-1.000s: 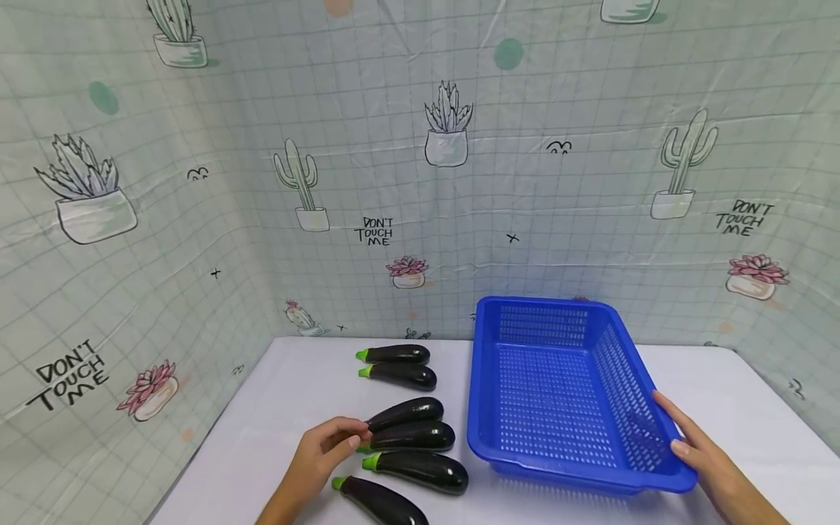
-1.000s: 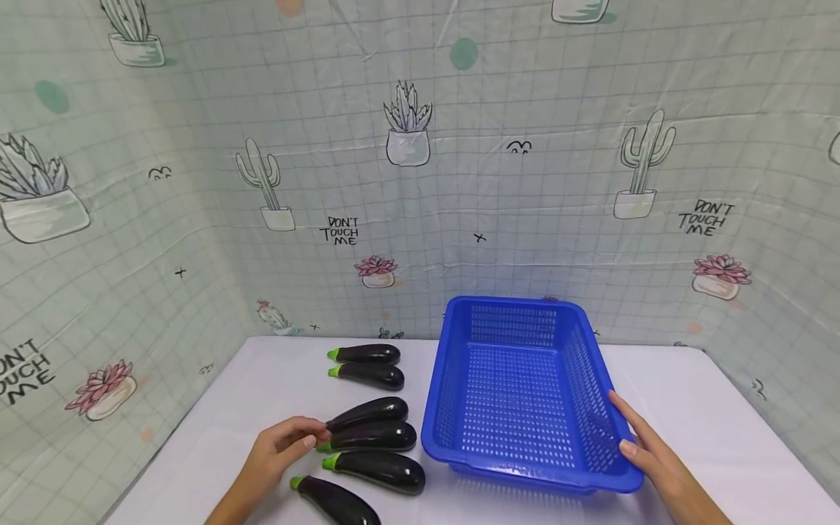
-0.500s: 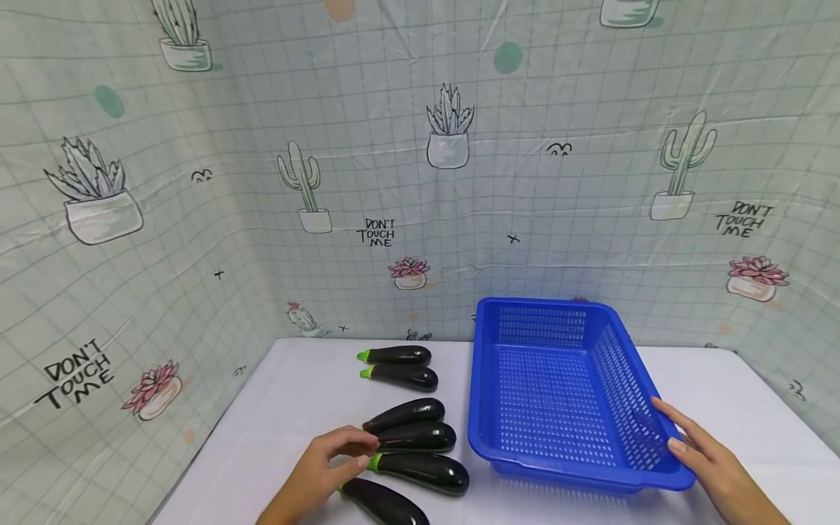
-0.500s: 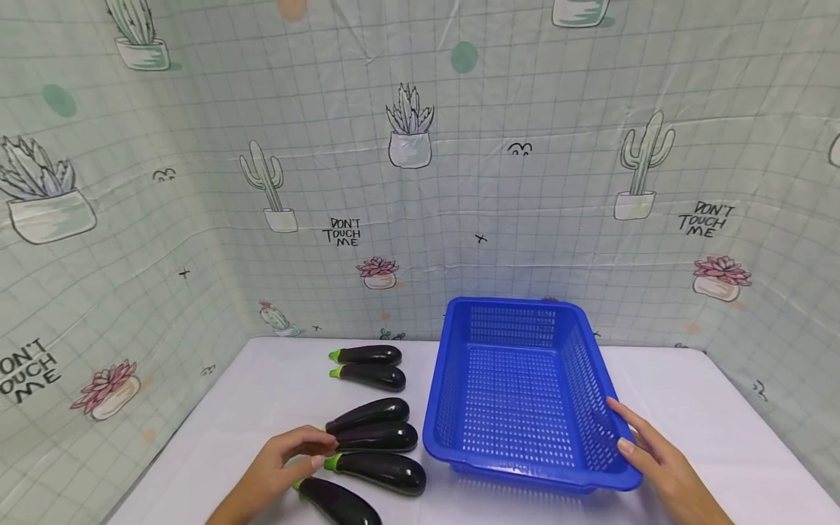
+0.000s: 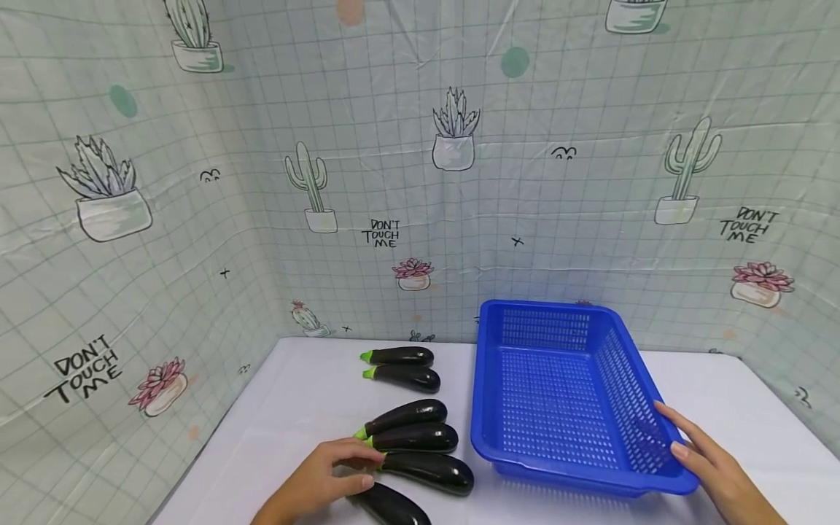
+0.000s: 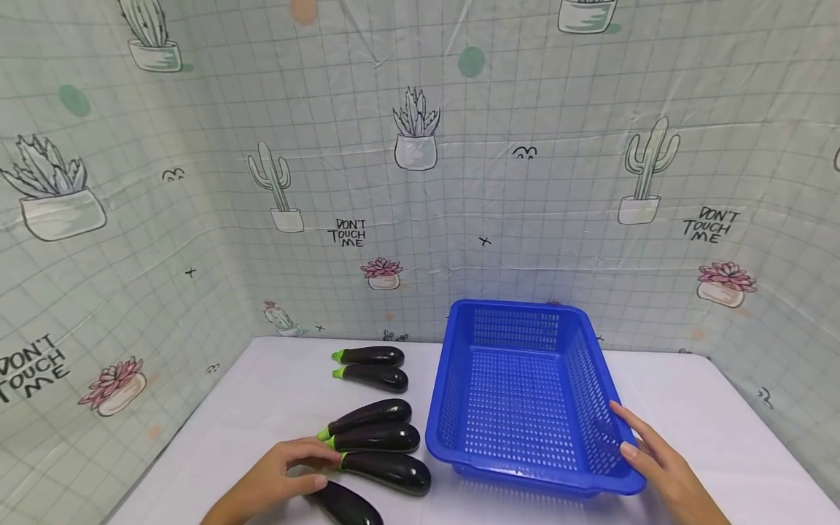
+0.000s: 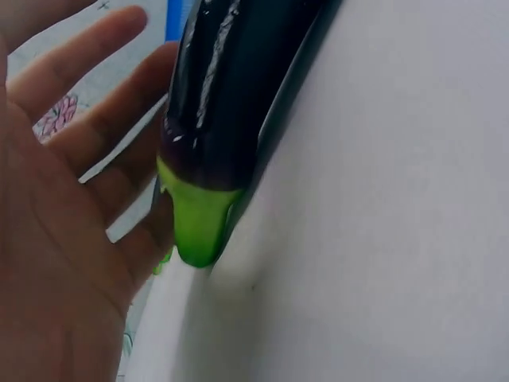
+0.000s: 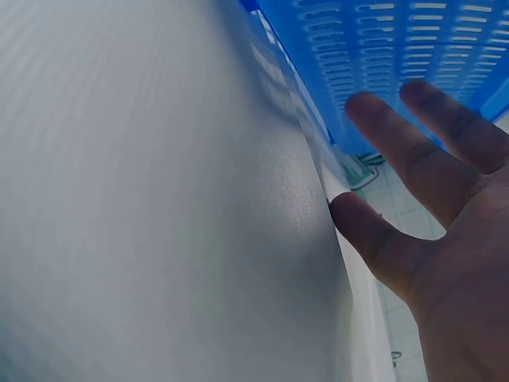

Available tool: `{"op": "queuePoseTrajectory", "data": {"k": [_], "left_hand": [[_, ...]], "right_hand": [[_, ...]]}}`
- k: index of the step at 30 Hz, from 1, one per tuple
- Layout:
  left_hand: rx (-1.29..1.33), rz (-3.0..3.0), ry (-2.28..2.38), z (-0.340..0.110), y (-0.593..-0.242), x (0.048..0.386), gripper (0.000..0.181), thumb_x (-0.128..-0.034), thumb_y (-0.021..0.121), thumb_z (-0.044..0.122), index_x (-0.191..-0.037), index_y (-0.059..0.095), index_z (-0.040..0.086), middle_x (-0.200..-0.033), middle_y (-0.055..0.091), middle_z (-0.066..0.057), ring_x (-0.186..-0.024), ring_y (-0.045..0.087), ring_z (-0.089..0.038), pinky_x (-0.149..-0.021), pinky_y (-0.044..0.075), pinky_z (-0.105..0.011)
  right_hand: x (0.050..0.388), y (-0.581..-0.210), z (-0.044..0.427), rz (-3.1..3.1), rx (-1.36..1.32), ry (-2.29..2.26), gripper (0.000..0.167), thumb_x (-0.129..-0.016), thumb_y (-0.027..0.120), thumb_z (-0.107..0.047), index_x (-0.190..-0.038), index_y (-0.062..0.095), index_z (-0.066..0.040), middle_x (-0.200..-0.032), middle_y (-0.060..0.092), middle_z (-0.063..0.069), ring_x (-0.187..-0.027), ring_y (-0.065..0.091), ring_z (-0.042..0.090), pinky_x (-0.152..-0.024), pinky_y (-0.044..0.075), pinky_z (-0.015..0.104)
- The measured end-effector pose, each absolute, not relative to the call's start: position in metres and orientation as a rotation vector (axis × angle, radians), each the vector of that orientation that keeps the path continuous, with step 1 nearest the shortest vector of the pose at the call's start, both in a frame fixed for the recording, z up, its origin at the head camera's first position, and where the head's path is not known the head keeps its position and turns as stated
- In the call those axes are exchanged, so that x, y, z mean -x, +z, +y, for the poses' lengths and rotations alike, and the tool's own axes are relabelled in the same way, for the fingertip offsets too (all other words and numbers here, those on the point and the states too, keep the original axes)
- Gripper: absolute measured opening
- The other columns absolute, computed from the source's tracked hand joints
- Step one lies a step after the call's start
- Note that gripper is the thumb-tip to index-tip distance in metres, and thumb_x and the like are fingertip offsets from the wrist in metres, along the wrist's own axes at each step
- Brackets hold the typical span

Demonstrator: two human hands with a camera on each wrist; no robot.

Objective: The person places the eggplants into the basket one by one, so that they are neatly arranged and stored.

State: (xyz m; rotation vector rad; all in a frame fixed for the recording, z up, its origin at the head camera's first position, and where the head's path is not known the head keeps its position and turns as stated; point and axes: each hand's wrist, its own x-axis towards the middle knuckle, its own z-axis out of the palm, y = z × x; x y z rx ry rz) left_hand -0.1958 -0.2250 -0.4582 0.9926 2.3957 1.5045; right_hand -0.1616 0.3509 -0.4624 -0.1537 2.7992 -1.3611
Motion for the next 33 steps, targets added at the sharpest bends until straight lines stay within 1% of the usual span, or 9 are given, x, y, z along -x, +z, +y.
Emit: {"op": "queuePoseTrajectory", "data": {"k": [3, 5, 8, 11, 21, 24, 27, 30, 33], "left_hand": [[-1.06, 2.33, 1.495, -0.228, -0.459, 0.195, 0.019, -0.0959, 0.067, 0.011, -0.113, 0.075, 0.006, -0.113, 0.071, -0.007, -0.109, 0.063, -0.016, -0.097, 0.048, -0.028], [-1.064, 2.273, 1.48, -0.229, -0.459, 0.195, 0.018, -0.096, 0.067, 0.011, -0.111, 0.075, 0.005, -0.114, 0.071, -0.009, -0.112, 0.062, -0.015, -0.1, 0.045, -0.027], [-1.022, 2.227, 1.432, -0.231, -0.459, 0.196, 0.02, -0.0965, 0.067, 0.014, -0.112, 0.075, 0.006, -0.116, 0.071, -0.005, -0.114, 0.06, -0.011, -0.1, 0.044, -0.025], [-0.98, 2.202, 1.383, -0.234, -0.459, 0.197, 0.022, -0.0971, 0.067, 0.017, -0.116, 0.075, 0.009, -0.119, 0.07, -0.001, -0.115, 0.059, -0.009, -0.099, 0.044, -0.025], [-0.926, 2.198, 1.296, -0.236, -0.462, 0.199, 0.032, -0.0945, 0.069, 0.022, -0.126, 0.071, 0.015, -0.125, 0.066, 0.006, -0.117, 0.056, -0.009, -0.099, 0.043, -0.025], [-0.936, 2.213, 1.3, -0.236, -0.462, 0.198, 0.031, -0.0948, 0.068, 0.021, -0.125, 0.072, 0.015, -0.125, 0.066, 0.005, -0.117, 0.056, -0.009, -0.099, 0.043, -0.024], [-0.955, 2.225, 1.308, -0.236, -0.463, 0.198, 0.03, -0.0947, 0.068, 0.02, -0.123, 0.072, 0.013, -0.124, 0.067, 0.002, -0.116, 0.057, -0.008, -0.099, 0.043, -0.024], [-0.939, 2.22, 1.319, -0.236, -0.463, 0.198, 0.03, -0.0944, 0.068, 0.02, -0.123, 0.073, 0.013, -0.124, 0.067, 0.002, -0.116, 0.057, -0.008, -0.099, 0.043, -0.023], [-0.903, 2.223, 1.329, -0.236, -0.463, 0.198, 0.029, -0.0942, 0.069, 0.019, -0.122, 0.073, 0.014, -0.123, 0.067, 0.004, -0.116, 0.057, -0.008, -0.099, 0.043, -0.023]], "right_hand": [[0.163, -0.464, 0.353, 2.817, 0.177, -1.351, 0.056, -0.11, 0.033, -0.032, -0.162, 0.015, -0.019, -0.156, 0.023, 0.035, -0.127, 0.05, 0.015, -0.082, 0.052, 0.035], [0.164, -0.465, 0.354, 2.805, 0.191, -1.357, 0.056, -0.11, 0.032, -0.031, -0.162, 0.014, -0.02, -0.156, 0.022, 0.034, -0.123, 0.049, 0.006, -0.078, 0.05, 0.024], [0.165, -0.467, 0.354, 2.735, 0.217, -1.412, 0.057, -0.111, 0.03, -0.03, -0.163, 0.009, -0.019, -0.158, 0.016, 0.036, -0.133, 0.048, 0.031, -0.078, 0.048, 0.021], [0.166, -0.467, 0.354, 2.681, 0.24, -1.448, 0.058, -0.111, 0.027, -0.029, -0.163, 0.004, -0.019, -0.158, 0.01, 0.037, -0.133, 0.026, 0.064, -0.078, 0.048, 0.019], [0.167, -0.469, 0.356, 2.701, 0.261, -1.447, 0.057, -0.111, 0.028, -0.028, -0.163, 0.006, -0.021, -0.158, 0.011, 0.036, -0.132, 0.03, 0.061, -0.079, 0.048, 0.019], [0.168, -0.472, 0.358, 2.69, 0.274, -1.485, 0.056, -0.111, 0.028, -0.026, -0.163, 0.007, -0.023, -0.164, 0.008, 0.02, -0.138, 0.041, 0.022, -0.08, 0.048, 0.019], [0.168, -0.476, 0.36, 2.66, 0.309, -1.551, 0.055, -0.111, 0.029, -0.024, -0.163, 0.009, -0.024, -0.159, 0.01, -0.008, -0.121, 0.034, -0.016, -0.082, 0.048, 0.019], [0.169, -0.478, 0.361, 2.616, 0.337, -1.613, 0.055, -0.111, 0.029, -0.022, -0.163, 0.009, -0.024, -0.149, 0.014, -0.023, -0.113, 0.03, -0.024, -0.082, 0.048, 0.019], [0.169, -0.478, 0.361, 2.6, 0.354, -1.642, 0.055, -0.111, 0.028, -0.021, -0.163, 0.01, -0.024, -0.15, 0.015, -0.022, -0.114, 0.031, -0.023, -0.083, 0.049, 0.019]]}}
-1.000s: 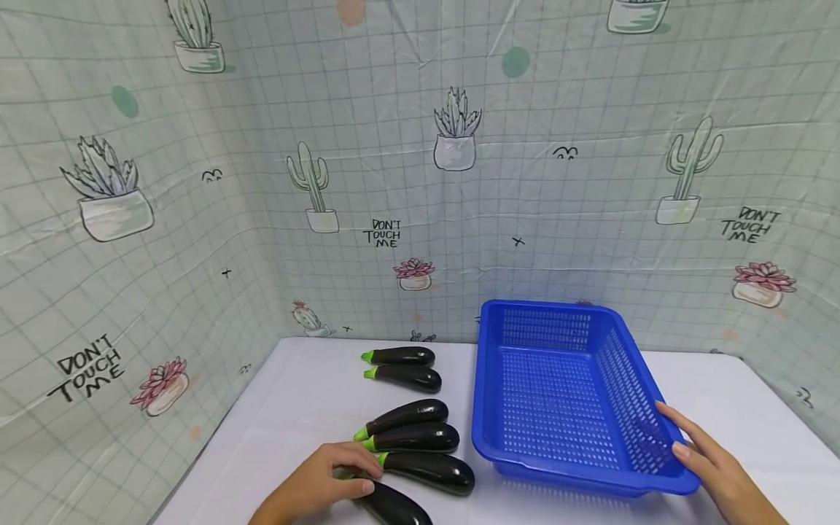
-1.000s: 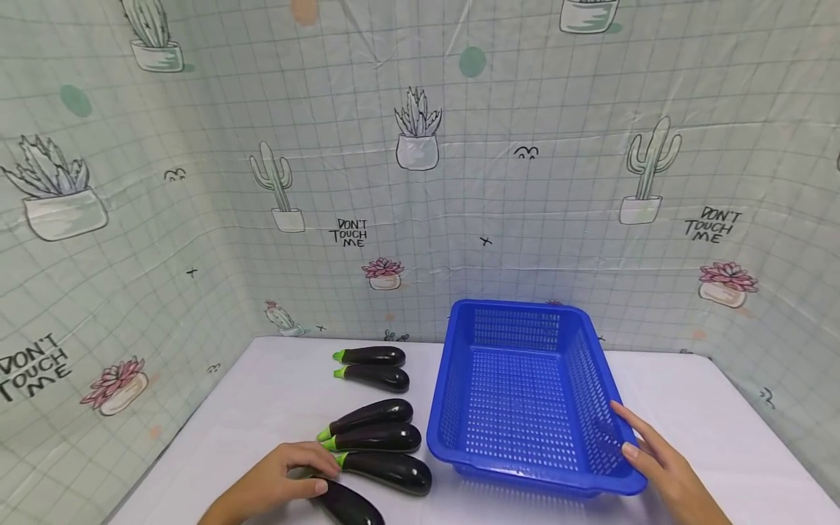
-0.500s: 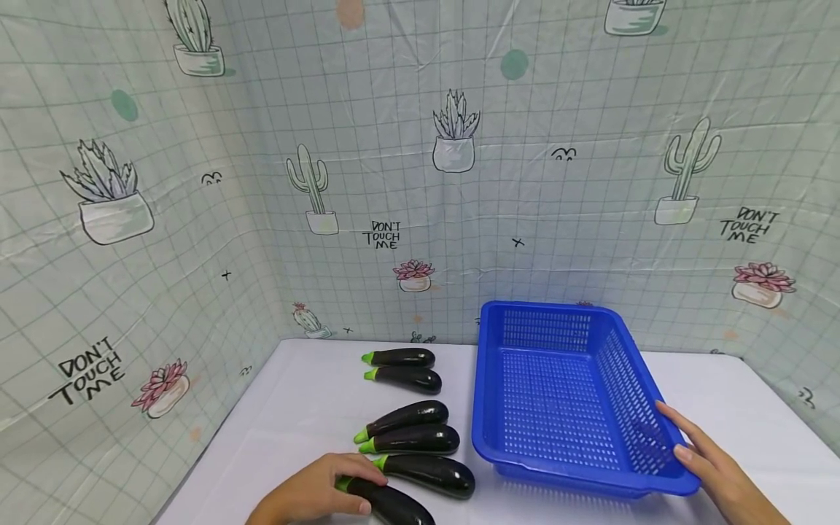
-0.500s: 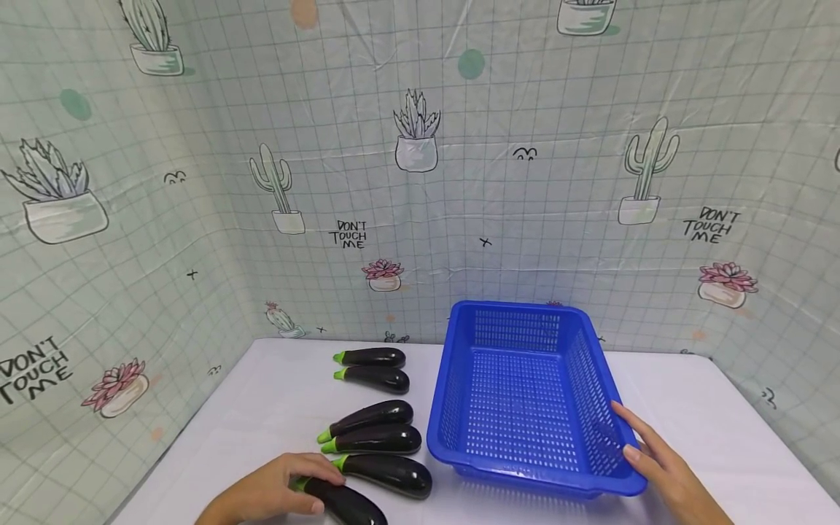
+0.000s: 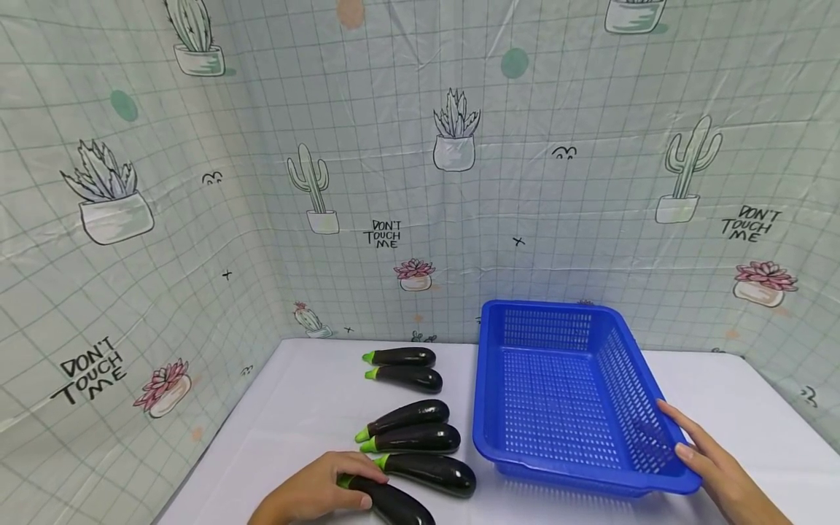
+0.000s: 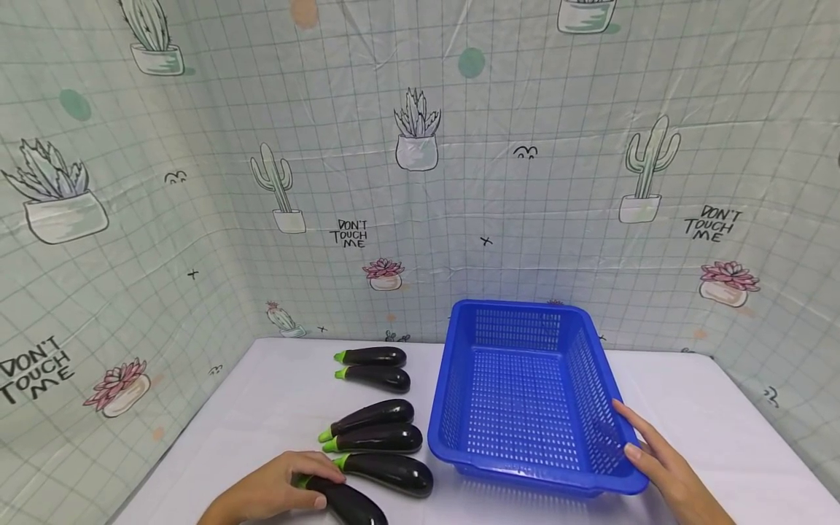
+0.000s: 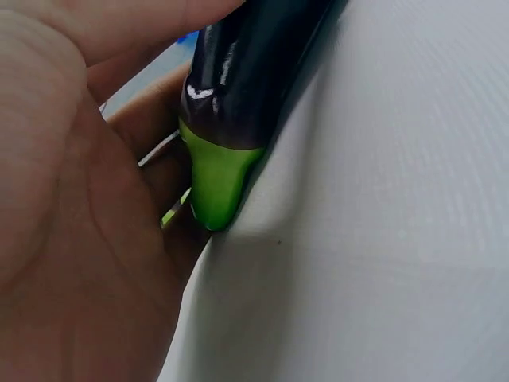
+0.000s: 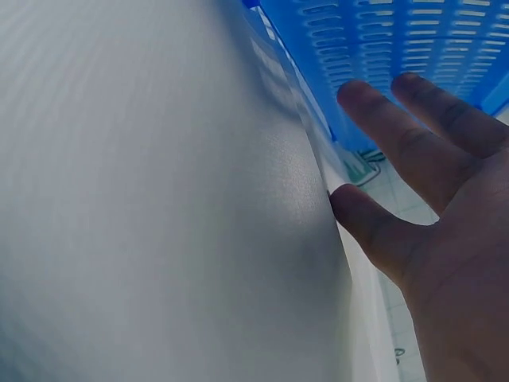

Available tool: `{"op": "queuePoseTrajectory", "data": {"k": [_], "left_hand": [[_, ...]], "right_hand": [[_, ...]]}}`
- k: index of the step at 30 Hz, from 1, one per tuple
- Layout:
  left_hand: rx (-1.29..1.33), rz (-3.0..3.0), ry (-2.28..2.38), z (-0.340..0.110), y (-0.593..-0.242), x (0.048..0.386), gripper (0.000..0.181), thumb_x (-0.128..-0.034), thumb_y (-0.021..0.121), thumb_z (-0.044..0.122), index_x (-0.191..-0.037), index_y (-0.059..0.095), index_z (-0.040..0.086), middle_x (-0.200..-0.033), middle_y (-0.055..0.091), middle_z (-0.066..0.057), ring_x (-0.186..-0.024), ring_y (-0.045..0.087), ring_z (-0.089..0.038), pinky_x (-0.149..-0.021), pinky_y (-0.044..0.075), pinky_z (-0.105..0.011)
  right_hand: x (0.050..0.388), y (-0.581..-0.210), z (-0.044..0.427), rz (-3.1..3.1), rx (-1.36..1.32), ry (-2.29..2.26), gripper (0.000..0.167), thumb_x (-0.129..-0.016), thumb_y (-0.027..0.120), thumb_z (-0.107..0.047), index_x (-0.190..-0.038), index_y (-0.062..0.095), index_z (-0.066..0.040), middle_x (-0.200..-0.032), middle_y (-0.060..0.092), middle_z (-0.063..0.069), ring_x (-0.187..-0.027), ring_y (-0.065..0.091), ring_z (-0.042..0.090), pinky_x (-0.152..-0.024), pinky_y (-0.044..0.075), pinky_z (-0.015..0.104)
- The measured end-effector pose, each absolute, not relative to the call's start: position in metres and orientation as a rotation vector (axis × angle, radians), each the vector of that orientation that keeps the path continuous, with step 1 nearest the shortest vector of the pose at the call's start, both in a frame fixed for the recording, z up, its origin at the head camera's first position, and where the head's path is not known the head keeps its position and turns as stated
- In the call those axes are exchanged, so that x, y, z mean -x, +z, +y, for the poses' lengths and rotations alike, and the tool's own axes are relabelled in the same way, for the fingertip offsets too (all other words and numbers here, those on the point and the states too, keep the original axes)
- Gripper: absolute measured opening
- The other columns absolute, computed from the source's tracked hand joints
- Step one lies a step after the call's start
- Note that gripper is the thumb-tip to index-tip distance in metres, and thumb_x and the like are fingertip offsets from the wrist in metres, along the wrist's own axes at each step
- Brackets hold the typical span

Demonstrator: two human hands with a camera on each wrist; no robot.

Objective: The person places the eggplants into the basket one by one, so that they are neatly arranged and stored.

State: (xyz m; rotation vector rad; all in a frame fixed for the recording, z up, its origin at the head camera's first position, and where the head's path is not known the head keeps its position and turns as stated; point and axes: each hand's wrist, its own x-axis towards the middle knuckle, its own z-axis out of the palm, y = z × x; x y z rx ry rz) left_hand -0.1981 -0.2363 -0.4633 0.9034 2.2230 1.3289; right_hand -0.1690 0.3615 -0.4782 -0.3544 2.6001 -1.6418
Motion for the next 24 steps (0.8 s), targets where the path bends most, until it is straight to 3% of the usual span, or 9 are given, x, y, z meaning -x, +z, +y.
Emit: {"op": "queuePoseTrajectory", "data": {"k": [5, 7, 9, 12, 15, 18, 21, 22, 24], "left_hand": [[-0.872, 2.215, 1.365, -0.236, -0.463, 0.199, 0.028, -0.0948, 0.068, 0.019, -0.122, 0.074, 0.014, -0.124, 0.068, 0.002, -0.118, 0.056, -0.009, -0.099, 0.042, -0.023], [-0.891, 2.218, 1.395, -0.238, -0.464, 0.199, 0.028, -0.095, 0.068, 0.018, -0.122, 0.073, 0.012, -0.125, 0.067, 0.0, -0.119, 0.056, -0.008, -0.101, 0.041, -0.021], [-0.928, 2.218, 1.439, -0.241, -0.466, 0.2, 0.028, -0.0954, 0.067, 0.015, -0.123, 0.073, 0.009, -0.125, 0.067, -0.003, -0.12, 0.056, -0.009, -0.102, 0.039, -0.02], [-0.979, 2.214, 1.494, -0.245, -0.469, 0.202, 0.028, -0.0956, 0.066, 0.011, -0.123, 0.071, 0.006, -0.125, 0.067, -0.005, -0.12, 0.056, -0.009, -0.102, 0.038, -0.019], [-0.941, 2.198, 1.548, -0.248, -0.47, 0.203, 0.028, -0.096, 0.066, 0.01, -0.124, 0.071, 0.005, -0.124, 0.067, -0.006, -0.118, 0.056, -0.009, -0.101, 0.039, -0.018], [-0.836, 2.184, 1.603, -0.249, -0.469, 0.203, 0.029, -0.0974, 0.064, 0.011, -0.125, 0.069, 0.003, -0.125, 0.066, -0.007, -0.116, 0.055, -0.009, -0.098, 0.042, -0.018], [-0.749, 2.197, 1.643, -0.248, -0.466, 0.203, 0.032, -0.0986, 0.063, 0.011, -0.127, 0.066, -0.002, -0.127, 0.064, -0.011, -0.114, 0.055, -0.01, -0.094, 0.045, -0.02], [-0.721, 2.203, 1.65, -0.248, -0.465, 0.203, 0.033, -0.099, 0.063, 0.012, -0.128, 0.065, -0.004, -0.127, 0.063, -0.013, -0.112, 0.056, -0.011, -0.091, 0.047, -0.021], [-0.683, 2.214, 1.672, -0.248, -0.465, 0.203, 0.035, -0.0991, 0.063, 0.012, -0.129, 0.063, -0.005, -0.128, 0.062, -0.016, -0.108, 0.06, -0.014, -0.088, 0.049, -0.023]], "right_hand": [[0.169, -0.478, 0.362, 2.62, 0.34, -1.612, 0.056, -0.111, 0.028, -0.021, -0.163, 0.009, -0.027, -0.154, 0.012, -0.02, -0.114, 0.029, -0.024, -0.083, 0.048, 0.019], [0.169, -0.477, 0.362, 2.621, 0.322, -1.58, 0.056, -0.111, 0.027, -0.022, -0.163, 0.006, -0.027, -0.162, 0.005, -0.008, -0.133, 0.033, -0.005, -0.082, 0.047, 0.019], [0.17, -0.477, 0.361, 2.609, 0.309, -1.564, 0.058, -0.111, 0.027, -0.023, -0.163, 0.002, -0.026, -0.166, -0.003, 0.012, -0.146, 0.027, 0.026, -0.091, 0.051, 0.036], [0.171, -0.477, 0.361, 2.618, 0.308, -1.535, 0.059, -0.11, 0.026, -0.022, -0.162, -0.001, -0.027, -0.165, -0.01, -0.001, -0.143, 0.009, 0.055, -0.098, 0.046, 0.053], [0.17, -0.479, 0.361, 2.644, 0.332, -1.522, 0.059, -0.11, 0.026, -0.02, -0.162, -0.001, -0.029, -0.15, 0.0, -0.034, -0.146, 0.005, 0.006, -0.103, 0.041, 0.039], [0.17, -0.479, 0.362, 2.62, 0.368, -1.571, 0.059, -0.109, 0.026, -0.018, -0.163, 0.001, -0.027, -0.142, 0.007, -0.04, -0.127, 0.015, -0.02, -0.097, 0.034, 0.018], [0.17, -0.478, 0.361, 2.547, 0.343, -1.63, 0.06, -0.109, 0.026, -0.02, -0.162, 0.0, -0.029, -0.143, 0.007, -0.039, -0.144, 0.001, -0.005, -0.089, 0.03, 0.01], [0.169, -0.478, 0.36, 2.497, 0.334, -1.68, 0.06, -0.109, 0.026, -0.02, -0.162, -0.001, -0.029, -0.145, 0.007, -0.037, -0.149, -0.006, 0.008, -0.099, 0.027, 0.013], [0.168, -0.478, 0.36, 2.447, 0.336, -1.734, 0.06, -0.109, 0.025, -0.019, -0.162, -0.002, -0.029, -0.146, 0.006, -0.037, -0.148, -0.009, 0.008, -0.098, 0.021, 0.008]]}}
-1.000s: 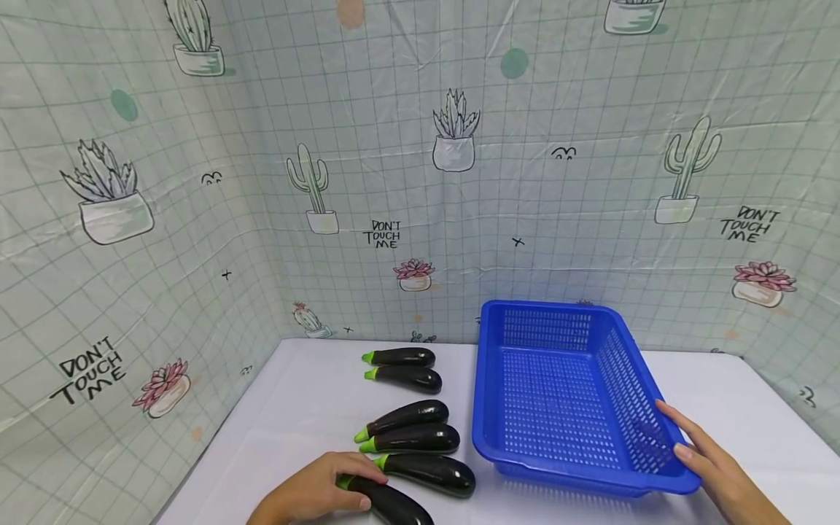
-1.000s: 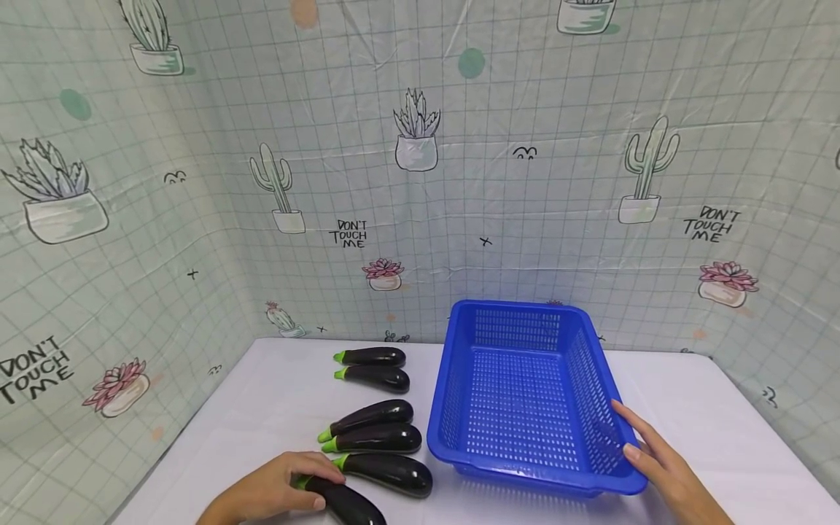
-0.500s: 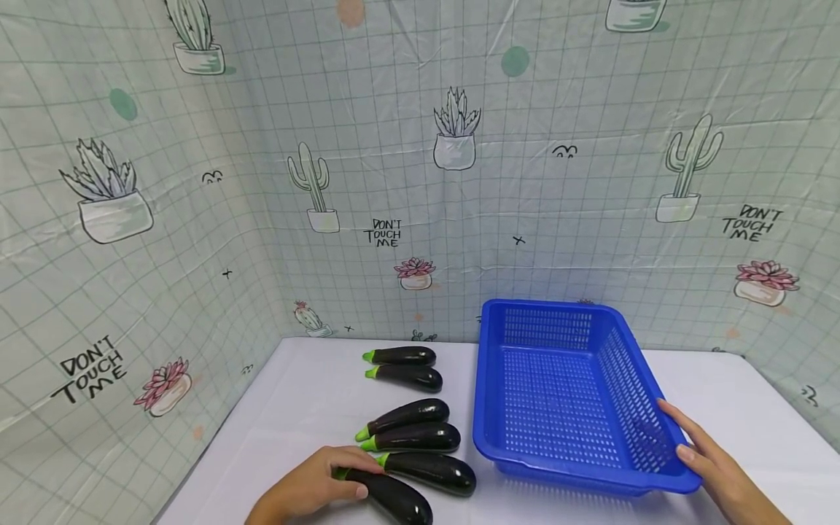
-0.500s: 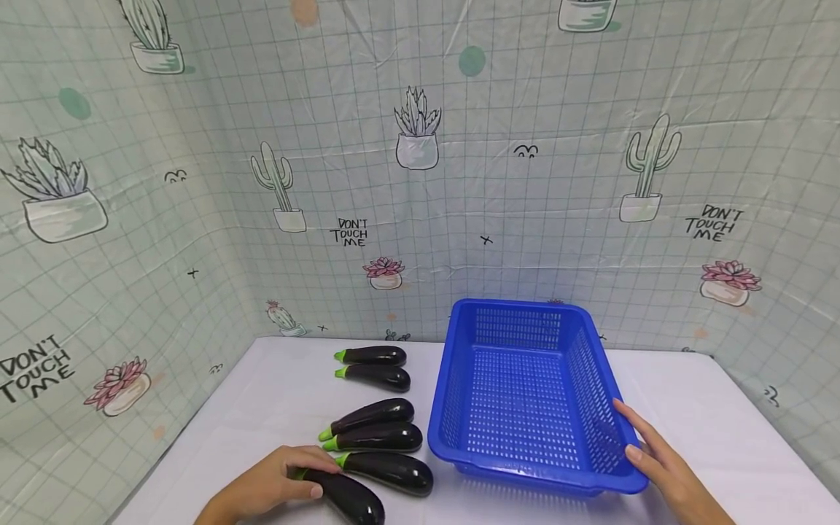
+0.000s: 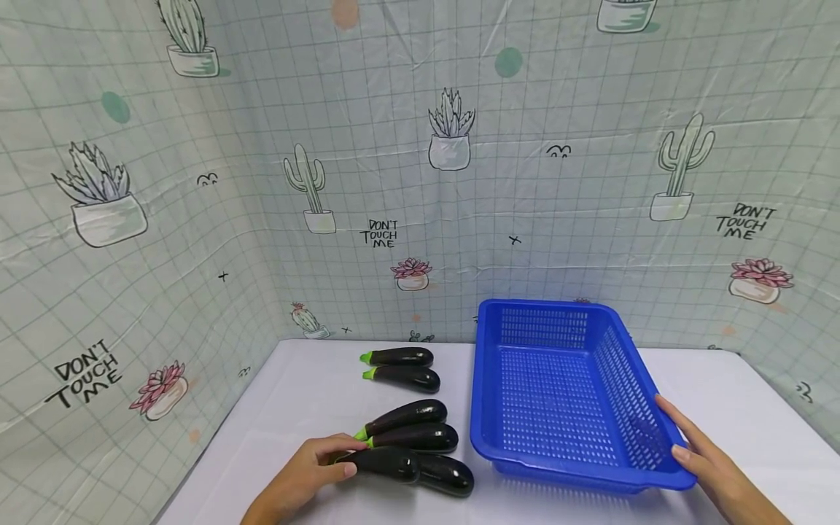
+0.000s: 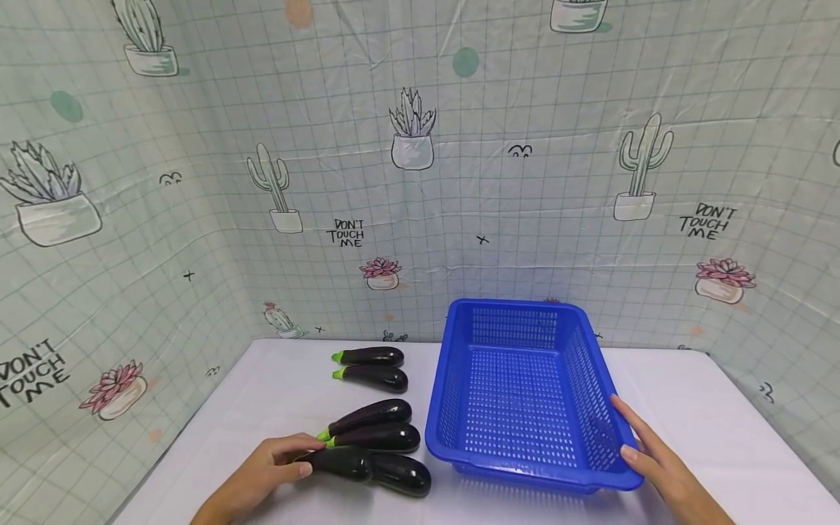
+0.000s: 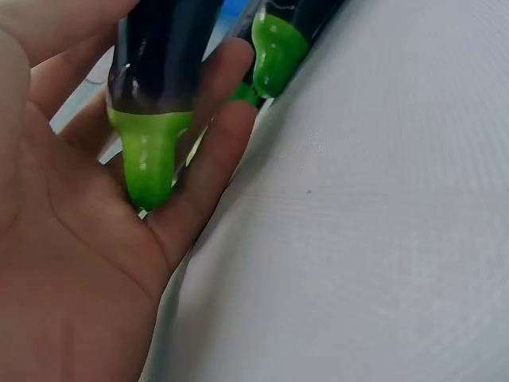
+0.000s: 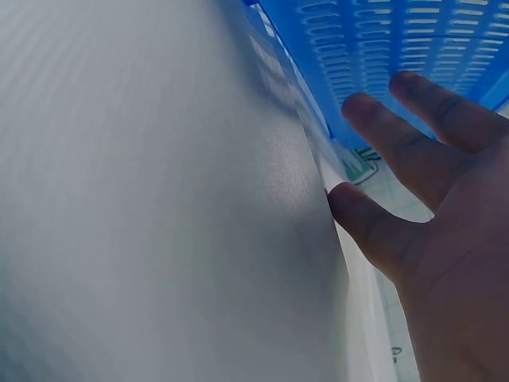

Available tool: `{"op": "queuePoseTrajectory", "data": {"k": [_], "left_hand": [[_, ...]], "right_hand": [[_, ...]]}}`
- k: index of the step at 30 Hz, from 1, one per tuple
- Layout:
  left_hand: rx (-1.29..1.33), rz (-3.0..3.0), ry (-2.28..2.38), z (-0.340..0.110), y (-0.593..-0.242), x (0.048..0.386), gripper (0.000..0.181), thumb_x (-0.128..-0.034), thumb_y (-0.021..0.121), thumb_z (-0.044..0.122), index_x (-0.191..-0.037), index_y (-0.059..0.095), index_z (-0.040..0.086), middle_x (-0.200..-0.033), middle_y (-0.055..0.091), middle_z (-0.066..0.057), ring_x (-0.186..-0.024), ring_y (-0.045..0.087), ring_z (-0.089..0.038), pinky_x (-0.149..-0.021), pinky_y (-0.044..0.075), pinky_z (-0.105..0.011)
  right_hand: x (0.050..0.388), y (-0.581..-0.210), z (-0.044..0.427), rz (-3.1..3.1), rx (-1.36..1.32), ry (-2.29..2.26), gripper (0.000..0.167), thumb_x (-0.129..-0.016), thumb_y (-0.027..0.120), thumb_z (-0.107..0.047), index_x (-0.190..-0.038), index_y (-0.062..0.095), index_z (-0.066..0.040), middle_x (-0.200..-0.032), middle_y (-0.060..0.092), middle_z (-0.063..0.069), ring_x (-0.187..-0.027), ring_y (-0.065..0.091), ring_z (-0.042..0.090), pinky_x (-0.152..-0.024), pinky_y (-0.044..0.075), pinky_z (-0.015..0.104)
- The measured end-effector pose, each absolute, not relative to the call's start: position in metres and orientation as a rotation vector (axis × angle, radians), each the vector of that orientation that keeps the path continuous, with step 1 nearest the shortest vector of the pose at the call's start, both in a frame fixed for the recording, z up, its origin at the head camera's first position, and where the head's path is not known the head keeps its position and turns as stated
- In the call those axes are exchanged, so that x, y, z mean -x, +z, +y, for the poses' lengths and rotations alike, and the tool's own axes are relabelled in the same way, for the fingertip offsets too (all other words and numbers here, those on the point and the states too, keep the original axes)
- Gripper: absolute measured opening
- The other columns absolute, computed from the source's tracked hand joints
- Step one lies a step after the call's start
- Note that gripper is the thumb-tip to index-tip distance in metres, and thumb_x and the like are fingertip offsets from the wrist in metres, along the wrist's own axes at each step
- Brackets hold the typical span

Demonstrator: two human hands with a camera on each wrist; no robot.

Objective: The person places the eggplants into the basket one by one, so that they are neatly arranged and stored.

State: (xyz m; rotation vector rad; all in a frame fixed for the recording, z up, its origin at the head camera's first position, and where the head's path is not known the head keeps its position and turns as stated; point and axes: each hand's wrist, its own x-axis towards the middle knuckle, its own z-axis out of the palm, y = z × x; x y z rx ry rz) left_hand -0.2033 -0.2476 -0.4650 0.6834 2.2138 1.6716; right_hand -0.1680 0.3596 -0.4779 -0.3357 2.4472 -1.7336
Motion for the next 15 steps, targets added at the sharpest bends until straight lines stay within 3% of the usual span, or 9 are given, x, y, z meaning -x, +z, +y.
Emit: {"op": "queuePoseTrajectory", "data": {"k": [1, 4, 5, 11, 15], "left_hand": [[-0.666, 2.218, 1.686, -0.248, -0.464, 0.203, 0.035, -0.0989, 0.063, 0.012, -0.129, 0.063, -0.005, -0.128, 0.061, -0.018, -0.105, 0.062, -0.015, -0.087, 0.05, -0.024], [-0.595, 2.172, 1.767, -0.249, -0.464, 0.202, 0.037, -0.0987, 0.063, 0.011, -0.13, 0.06, -0.008, -0.13, 0.057, -0.022, -0.099, 0.067, -0.021, -0.085, 0.053, -0.028], [-0.58, 2.147, 1.805, -0.248, -0.464, 0.203, 0.038, -0.0984, 0.063, 0.009, -0.131, 0.059, -0.01, -0.131, 0.056, -0.023, -0.098, 0.068, -0.022, -0.086, 0.054, -0.03], [-0.45, 2.022, 2.042, -0.239, -0.467, 0.206, 0.041, -0.0965, 0.063, 0.004, -0.132, 0.055, -0.014, -0.133, 0.055, -0.019, -0.104, 0.064, -0.021, -0.087, 0.057, -0.036], [-0.376, 2.015, 2.12, -0.24, -0.469, 0.205, 0.041, -0.096, 0.063, 0.002, -0.132, 0.055, -0.015, -0.13, 0.056, -0.016, -0.101, 0.064, -0.019, -0.084, 0.057, -0.035]], "right_hand": [[0.168, -0.477, 0.359, 2.431, 0.361, -1.753, 0.061, -0.109, 0.025, -0.019, -0.162, -0.002, -0.029, -0.146, 0.006, -0.037, -0.149, -0.009, 0.007, -0.098, 0.02, 0.007], [0.17, -0.479, 0.358, 2.429, 0.5, -1.797, 0.061, -0.108, 0.023, -0.012, -0.162, -0.002, -0.024, -0.152, 0.005, -0.034, -0.132, 0.01, -0.021, -0.099, 0.018, 0.005], [0.171, -0.48, 0.359, 2.449, 0.525, -1.784, 0.061, -0.108, 0.022, -0.011, -0.162, -0.002, -0.024, -0.152, 0.005, -0.035, -0.124, 0.018, -0.025, -0.089, 0.023, 0.001], [0.177, -0.483, 0.365, 2.44, 0.553, -1.789, 0.062, -0.108, 0.021, -0.01, -0.161, -0.007, -0.026, -0.149, 0.004, -0.039, -0.122, 0.015, -0.027, -0.087, 0.018, -0.001], [0.178, -0.485, 0.364, 2.402, 0.656, -1.805, 0.064, -0.106, 0.02, -0.004, -0.161, -0.008, -0.021, -0.149, 0.005, -0.038, -0.123, 0.018, -0.028, -0.09, 0.022, 0.0]]}}
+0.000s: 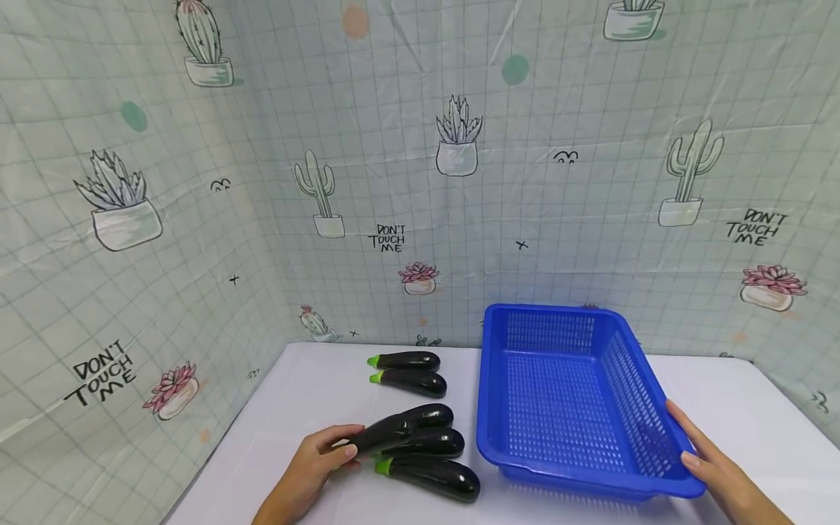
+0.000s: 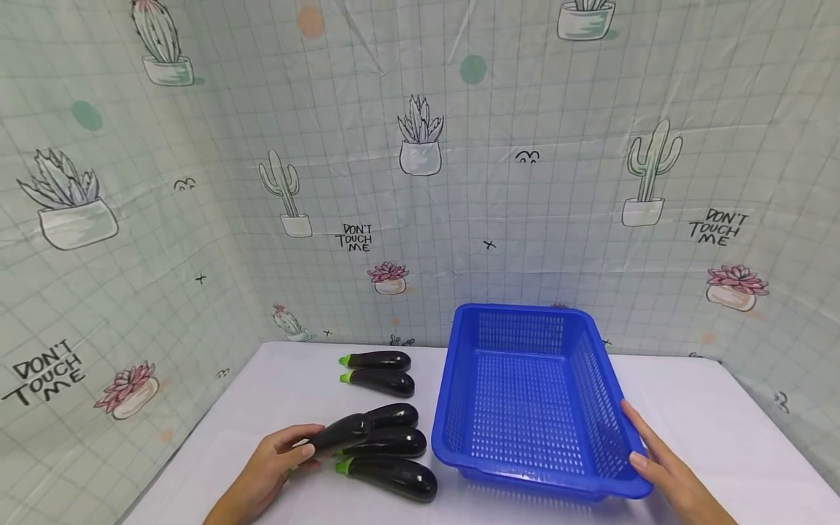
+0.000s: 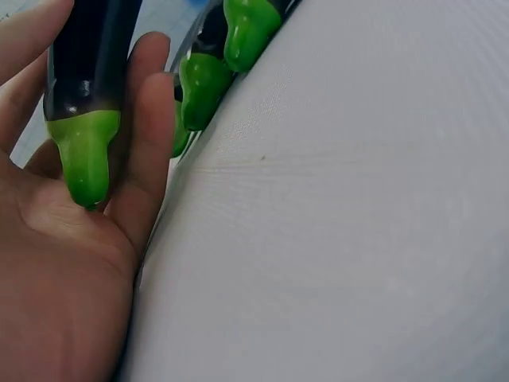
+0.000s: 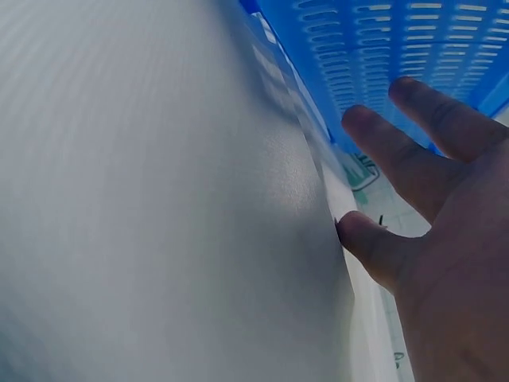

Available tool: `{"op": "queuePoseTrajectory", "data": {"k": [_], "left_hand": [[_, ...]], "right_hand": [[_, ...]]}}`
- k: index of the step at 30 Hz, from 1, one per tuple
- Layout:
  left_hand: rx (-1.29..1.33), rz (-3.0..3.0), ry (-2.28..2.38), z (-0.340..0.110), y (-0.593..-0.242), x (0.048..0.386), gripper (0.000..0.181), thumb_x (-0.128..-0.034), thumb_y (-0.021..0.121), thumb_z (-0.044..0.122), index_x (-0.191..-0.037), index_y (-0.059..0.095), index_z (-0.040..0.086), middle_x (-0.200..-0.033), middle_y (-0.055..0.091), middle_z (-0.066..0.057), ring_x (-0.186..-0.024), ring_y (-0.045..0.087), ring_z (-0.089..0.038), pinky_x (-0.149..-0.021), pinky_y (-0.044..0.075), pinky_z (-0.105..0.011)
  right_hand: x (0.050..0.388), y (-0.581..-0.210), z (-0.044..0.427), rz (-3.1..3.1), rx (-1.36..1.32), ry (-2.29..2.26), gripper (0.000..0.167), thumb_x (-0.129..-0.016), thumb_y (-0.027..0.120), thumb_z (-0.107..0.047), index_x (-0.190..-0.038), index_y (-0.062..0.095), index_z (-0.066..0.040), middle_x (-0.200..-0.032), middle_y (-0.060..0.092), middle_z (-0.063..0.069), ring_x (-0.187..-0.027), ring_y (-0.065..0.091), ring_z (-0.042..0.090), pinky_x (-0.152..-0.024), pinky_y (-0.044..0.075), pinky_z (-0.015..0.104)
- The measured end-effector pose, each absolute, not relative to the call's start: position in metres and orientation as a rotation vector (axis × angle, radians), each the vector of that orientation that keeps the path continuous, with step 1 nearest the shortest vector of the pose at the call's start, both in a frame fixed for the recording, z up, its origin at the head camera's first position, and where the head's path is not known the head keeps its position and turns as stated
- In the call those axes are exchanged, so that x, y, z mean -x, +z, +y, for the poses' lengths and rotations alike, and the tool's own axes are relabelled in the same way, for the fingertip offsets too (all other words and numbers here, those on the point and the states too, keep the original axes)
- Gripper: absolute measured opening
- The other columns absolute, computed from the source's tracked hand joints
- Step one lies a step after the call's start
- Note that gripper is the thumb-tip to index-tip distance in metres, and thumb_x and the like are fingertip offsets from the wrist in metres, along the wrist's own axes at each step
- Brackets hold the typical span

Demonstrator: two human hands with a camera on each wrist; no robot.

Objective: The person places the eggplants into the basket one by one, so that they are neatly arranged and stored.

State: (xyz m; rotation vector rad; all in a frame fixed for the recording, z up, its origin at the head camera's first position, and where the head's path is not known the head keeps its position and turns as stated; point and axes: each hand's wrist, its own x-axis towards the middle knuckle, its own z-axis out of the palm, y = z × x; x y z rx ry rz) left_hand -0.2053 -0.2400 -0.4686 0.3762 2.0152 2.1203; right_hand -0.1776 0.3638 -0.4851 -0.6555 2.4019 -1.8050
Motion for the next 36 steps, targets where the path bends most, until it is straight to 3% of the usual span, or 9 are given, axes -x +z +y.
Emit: {"op": "queuePoseTrajectory", "data": {"k": [3, 6, 7, 9, 11, 14, 18, 26, 36], "left_hand": [[-0.338, 2.034, 2.122, -0.239, -0.471, 0.205, 0.044, -0.0961, 0.064, 0.003, -0.133, 0.052, -0.017, -0.129, 0.056, -0.016, -0.099, 0.065, -0.02, -0.083, 0.057, -0.034], [-0.305, 2.071, 2.124, -0.236, -0.472, 0.207, 0.045, -0.0961, 0.065, 0.006, -0.133, 0.053, -0.016, -0.13, 0.055, -0.018, -0.098, 0.066, -0.022, -0.082, 0.057, -0.033], [-0.293, 2.084, 2.13, -0.236, -0.472, 0.207, 0.044, -0.0961, 0.065, 0.007, -0.133, 0.053, -0.016, -0.13, 0.055, -0.019, -0.097, 0.067, -0.023, -0.082, 0.057, -0.033], [-0.267, 2.113, 2.146, -0.235, -0.472, 0.208, 0.042, -0.0957, 0.066, 0.008, -0.131, 0.056, -0.013, -0.129, 0.056, -0.019, -0.097, 0.068, -0.024, -0.082, 0.057, -0.033], [-0.252, 2.142, 2.163, -0.234, -0.472, 0.209, 0.04, -0.0947, 0.067, 0.007, -0.129, 0.058, -0.012, -0.128, 0.057, -0.019, -0.097, 0.068, -0.024, -0.082, 0.057, -0.034], [-0.249, 2.183, 2.156, -0.234, -0.472, 0.21, 0.039, -0.094, 0.068, 0.006, -0.127, 0.059, -0.012, -0.124, 0.059, -0.019, -0.095, 0.068, -0.024, -0.081, 0.057, -0.033], [-0.266, 2.212, 2.102, -0.234, -0.472, 0.208, 0.042, -0.0949, 0.068, 0.009, -0.129, 0.057, -0.013, -0.123, 0.06, -0.019, -0.093, 0.067, -0.023, -0.081, 0.057, -0.032], [-0.262, 2.212, 2.084, -0.236, -0.471, 0.205, 0.043, -0.095, 0.068, 0.01, -0.13, 0.057, -0.012, -0.123, 0.059, -0.02, -0.094, 0.066, -0.022, -0.081, 0.057, -0.032], [-0.264, 2.183, 2.188, -0.225, -0.466, 0.206, 0.041, -0.0945, 0.067, 0.006, -0.129, 0.056, -0.014, -0.122, 0.061, -0.019, -0.096, 0.067, -0.024, -0.082, 0.057, -0.033]], "right_hand": [[0.175, -0.487, 0.364, 2.389, 0.609, -1.818, 0.063, -0.107, 0.021, -0.005, -0.161, -0.007, -0.022, -0.147, 0.007, -0.039, -0.124, 0.016, -0.027, -0.099, 0.015, 0.003], [0.175, -0.487, 0.365, 2.372, 0.474, -1.835, 0.063, -0.108, 0.022, -0.012, -0.161, -0.008, -0.028, -0.144, 0.007, -0.041, -0.135, -0.005, -0.018, -0.116, -0.011, 0.034], [0.176, -0.487, 0.364, 2.363, 0.432, -1.84, 0.063, -0.108, 0.023, -0.014, -0.161, -0.008, -0.03, -0.142, 0.007, -0.042, -0.139, -0.014, -0.01, -0.113, -0.018, 0.05], [0.177, -0.486, 0.364, 2.345, 0.386, -1.854, 0.063, -0.108, 0.023, -0.016, -0.16, -0.009, -0.032, -0.14, 0.006, -0.042, -0.138, -0.016, -0.01, -0.105, -0.025, 0.058], [0.176, -0.485, 0.364, 2.34, 0.407, -1.864, 0.063, -0.108, 0.023, -0.015, -0.16, -0.009, -0.03, -0.143, 0.005, -0.041, -0.134, -0.009, -0.017, -0.106, -0.026, 0.049], [0.174, -0.483, 0.363, 2.39, 0.448, -1.824, 0.062, -0.109, 0.022, -0.015, -0.16, -0.009, -0.029, -0.147, 0.002, -0.039, -0.122, 0.009, -0.027, -0.105, -0.01, 0.014], [0.17, -0.48, 0.36, 2.525, 0.473, -1.722, 0.06, -0.11, 0.023, -0.015, -0.161, -0.007, -0.027, -0.149, 0.003, -0.038, -0.122, 0.011, -0.029, -0.09, 0.012, -0.003], [0.166, -0.477, 0.352, 2.62, 0.29, -1.589, 0.056, -0.112, 0.025, -0.029, -0.161, -0.002, -0.029, -0.149, 0.003, -0.034, -0.117, 0.012, -0.029, -0.087, 0.018, -0.002], [0.166, -0.478, 0.355, 2.611, 0.284, -1.603, 0.056, -0.111, 0.024, -0.028, -0.162, 0.0, -0.028, -0.149, 0.004, -0.033, -0.119, 0.013, -0.026, -0.086, 0.02, -0.002]]}}
